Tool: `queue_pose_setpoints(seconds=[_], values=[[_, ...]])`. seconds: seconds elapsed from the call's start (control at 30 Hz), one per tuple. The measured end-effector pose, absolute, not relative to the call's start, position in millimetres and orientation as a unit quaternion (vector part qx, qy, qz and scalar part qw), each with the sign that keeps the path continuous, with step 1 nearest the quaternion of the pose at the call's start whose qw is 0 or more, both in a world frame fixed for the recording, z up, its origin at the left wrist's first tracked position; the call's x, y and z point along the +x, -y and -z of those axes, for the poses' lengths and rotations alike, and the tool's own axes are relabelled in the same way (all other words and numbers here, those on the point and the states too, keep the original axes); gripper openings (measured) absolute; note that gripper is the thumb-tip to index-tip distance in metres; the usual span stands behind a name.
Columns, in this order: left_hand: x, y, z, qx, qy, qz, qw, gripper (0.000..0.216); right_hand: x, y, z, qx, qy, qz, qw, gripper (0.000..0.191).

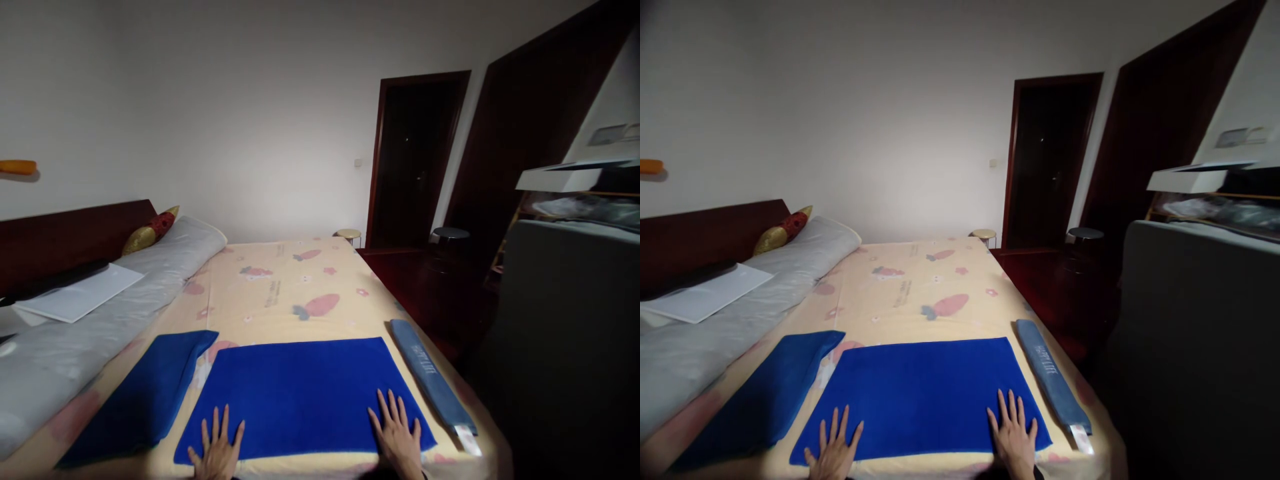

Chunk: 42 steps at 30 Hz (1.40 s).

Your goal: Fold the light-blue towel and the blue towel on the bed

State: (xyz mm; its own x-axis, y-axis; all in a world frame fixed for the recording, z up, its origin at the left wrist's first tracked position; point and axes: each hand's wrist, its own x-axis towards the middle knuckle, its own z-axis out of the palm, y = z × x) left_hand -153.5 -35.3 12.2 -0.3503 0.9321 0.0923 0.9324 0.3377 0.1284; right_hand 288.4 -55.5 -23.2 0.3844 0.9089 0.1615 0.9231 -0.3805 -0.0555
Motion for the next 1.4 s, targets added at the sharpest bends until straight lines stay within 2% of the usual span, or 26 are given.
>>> queue_pose_setpoints(seconds=[0.2, 0.27, 0.4, 0.53, 0.67, 0.77, 0.9, 1.13, 1.4], values=[[-191, 34, -10, -0.613, 0.763, 0.195, 0.066, 0.073, 312, 62, 34, -0.828, 0.552, 0.055, 0.075, 0.065], [-193, 31, -16, -0.613, 0.766, 0.178, 0.075, 0.073, 313, 61, 34, -0.828, 0.552, 0.043, 0.083, 0.065], [-167, 24, -33, -0.575, 0.814, 0.048, 0.062, 0.066, 288, 52, 19, -0.832, 0.546, 0.043, 0.093, 0.072], [-104, 16, -50, -0.647, 0.760, -0.010, 0.058, 0.060, 226, 42, -8, -0.791, 0.602, -0.012, 0.110, 0.067], [-43, 7, -49, -0.739, 0.672, 0.032, 0.013, 0.059, 161, 30, -26, -0.718, 0.675, -0.102, 0.137, 0.054], [-18, -2, -33, -0.788, 0.613, 0.054, -0.008, 0.062, 134, 15, -29, -0.645, 0.733, -0.154, 0.152, 0.058], [-11, -15, -8, -0.800, 0.597, 0.052, -0.025, 0.057, 126, -3, -20, -0.585, 0.771, -0.187, 0.168, 0.055], [-11, -16, 8, -0.785, 0.613, 0.040, -0.076, 0.055, 130, -7, 0, -0.577, 0.779, -0.167, 0.177, 0.050], [-12, -12, -3, -0.782, 0.612, 0.058, -0.104, 0.056, 129, -2, -18, -0.606, 0.755, -0.203, 0.146, 0.051]])
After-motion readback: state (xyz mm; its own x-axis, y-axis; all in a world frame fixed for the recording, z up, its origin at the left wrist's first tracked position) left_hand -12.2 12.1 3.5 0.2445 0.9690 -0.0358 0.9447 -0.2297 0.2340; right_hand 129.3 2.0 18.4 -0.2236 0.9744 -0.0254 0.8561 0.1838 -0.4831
